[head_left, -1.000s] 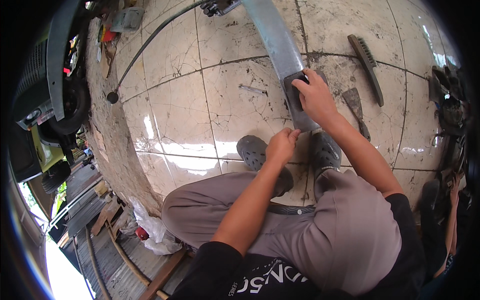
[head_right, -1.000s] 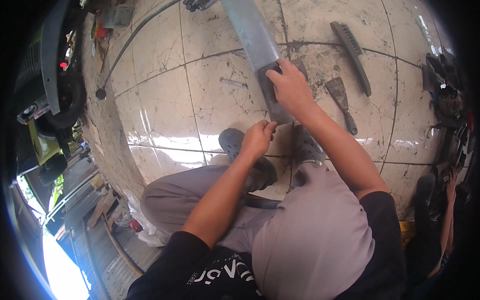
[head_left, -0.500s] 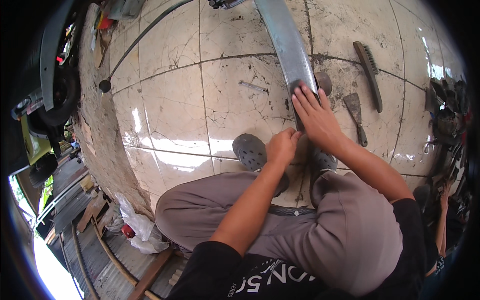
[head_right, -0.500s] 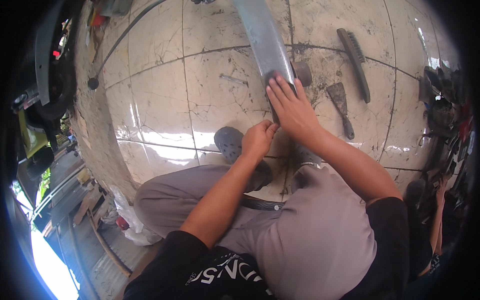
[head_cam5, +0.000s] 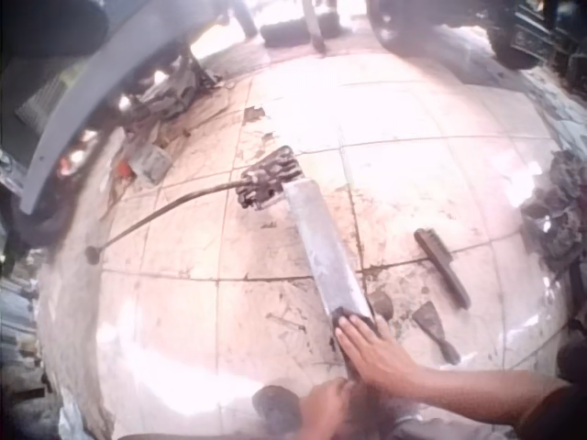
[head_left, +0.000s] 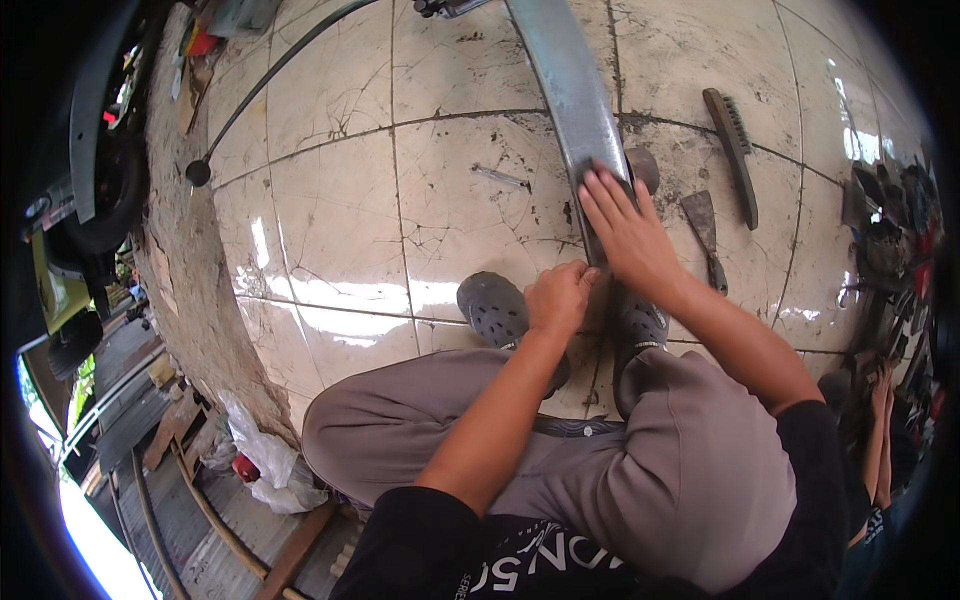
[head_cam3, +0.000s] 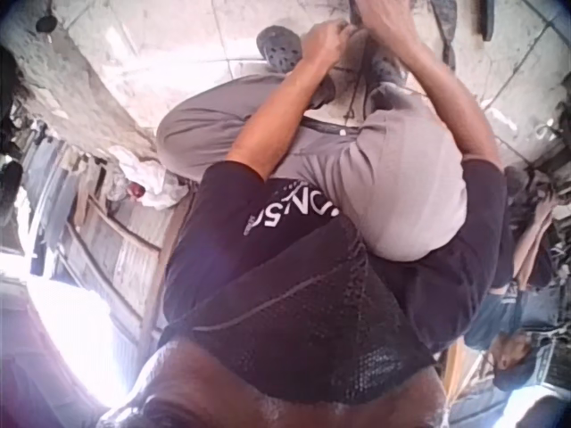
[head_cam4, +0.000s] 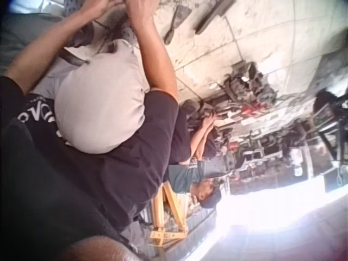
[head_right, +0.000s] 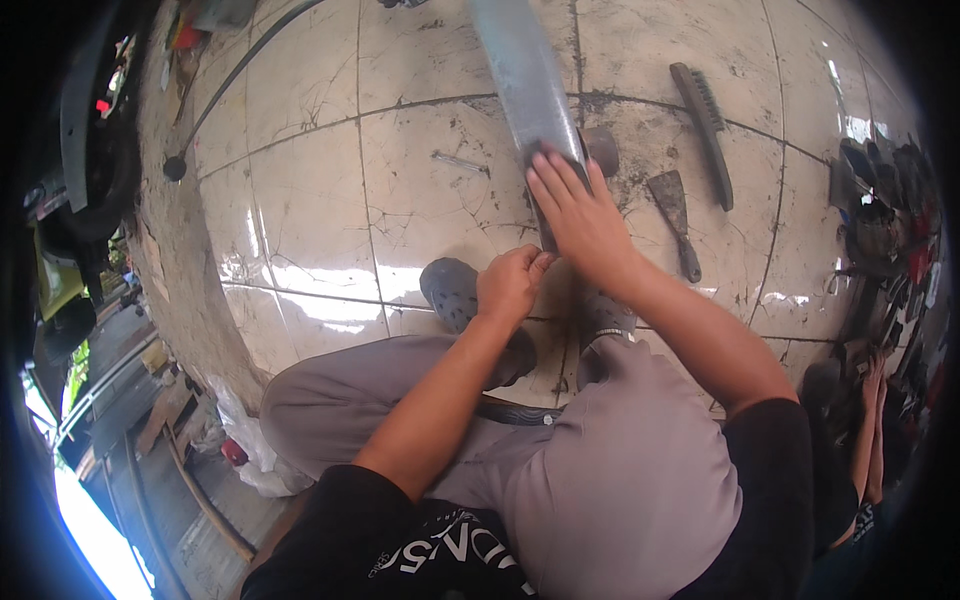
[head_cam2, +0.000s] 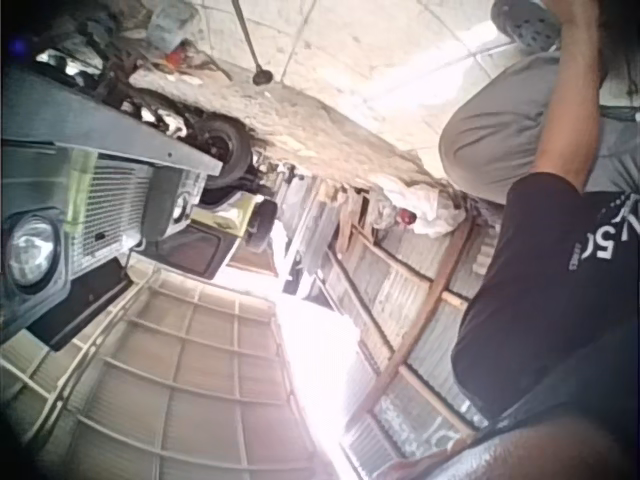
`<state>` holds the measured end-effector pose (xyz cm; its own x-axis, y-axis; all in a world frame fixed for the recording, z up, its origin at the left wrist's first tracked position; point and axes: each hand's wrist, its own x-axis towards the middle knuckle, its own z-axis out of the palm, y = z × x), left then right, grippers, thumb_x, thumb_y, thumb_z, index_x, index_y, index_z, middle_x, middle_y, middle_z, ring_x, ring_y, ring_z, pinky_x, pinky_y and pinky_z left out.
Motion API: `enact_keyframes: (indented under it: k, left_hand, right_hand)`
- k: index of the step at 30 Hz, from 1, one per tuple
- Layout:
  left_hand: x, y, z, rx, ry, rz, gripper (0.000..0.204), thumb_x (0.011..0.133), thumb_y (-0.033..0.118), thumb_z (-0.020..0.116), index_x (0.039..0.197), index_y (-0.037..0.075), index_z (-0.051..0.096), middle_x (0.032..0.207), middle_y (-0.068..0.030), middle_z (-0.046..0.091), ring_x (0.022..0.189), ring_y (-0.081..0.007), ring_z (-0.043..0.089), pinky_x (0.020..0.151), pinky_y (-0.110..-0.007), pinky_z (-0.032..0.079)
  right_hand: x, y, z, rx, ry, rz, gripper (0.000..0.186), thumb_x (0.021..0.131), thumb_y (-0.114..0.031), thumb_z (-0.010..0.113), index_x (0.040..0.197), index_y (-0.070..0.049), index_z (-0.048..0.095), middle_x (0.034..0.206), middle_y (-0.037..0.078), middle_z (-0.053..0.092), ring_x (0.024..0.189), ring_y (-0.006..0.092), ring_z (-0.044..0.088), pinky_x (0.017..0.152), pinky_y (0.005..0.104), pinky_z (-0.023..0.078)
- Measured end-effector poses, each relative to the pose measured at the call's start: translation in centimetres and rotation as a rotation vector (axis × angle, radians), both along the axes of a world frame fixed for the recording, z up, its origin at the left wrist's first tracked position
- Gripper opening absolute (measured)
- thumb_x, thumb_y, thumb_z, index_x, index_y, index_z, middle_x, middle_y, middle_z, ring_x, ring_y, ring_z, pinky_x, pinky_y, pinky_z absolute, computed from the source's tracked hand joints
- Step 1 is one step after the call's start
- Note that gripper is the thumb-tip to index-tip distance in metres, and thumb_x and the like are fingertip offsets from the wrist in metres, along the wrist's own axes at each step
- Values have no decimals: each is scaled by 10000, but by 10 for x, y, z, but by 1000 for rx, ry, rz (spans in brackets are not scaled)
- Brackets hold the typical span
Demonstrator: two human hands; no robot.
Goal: The person sits on the floor and sharpens a long, curved metal blade using a handheld sharpening stone. They repeatedly rub the stone along the blade's edge and periodically brush the surface with a wire brush to remove debris.
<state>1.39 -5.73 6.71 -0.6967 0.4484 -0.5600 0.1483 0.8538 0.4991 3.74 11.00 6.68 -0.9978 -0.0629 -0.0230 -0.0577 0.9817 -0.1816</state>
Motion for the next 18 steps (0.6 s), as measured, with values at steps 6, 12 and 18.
enact_keyframes:
  k: [6,12,18]
  left_hand:
    - [1,1,7,-36,-37,-15,383,970,465,546,920,106,669,877,-173,689,894,-415,641,720,-533,469]
    - [3,-1,7,-40,14,-20,362,973,438,547,911,101,665,906,-159,695,903,-408,646,732,-534,471]
    - [-1,4,8,-72,26,-61,327,970,409,553,939,100,657,950,-145,708,924,-393,656,761,-540,468]
  right_hand:
    - [-47,24,-6,99,68,28,602,874,-150,532,1456,-18,452,1545,142,411,1445,292,366,1137,547,303]
    - [37,1,3,-34,-169,136,637,879,-166,549,1490,-38,424,1584,138,364,1481,284,315,1169,568,243]
    - [-53,18,-5,141,9,-28,605,895,-155,516,1483,-39,427,1562,141,393,1444,291,370,1163,548,270]
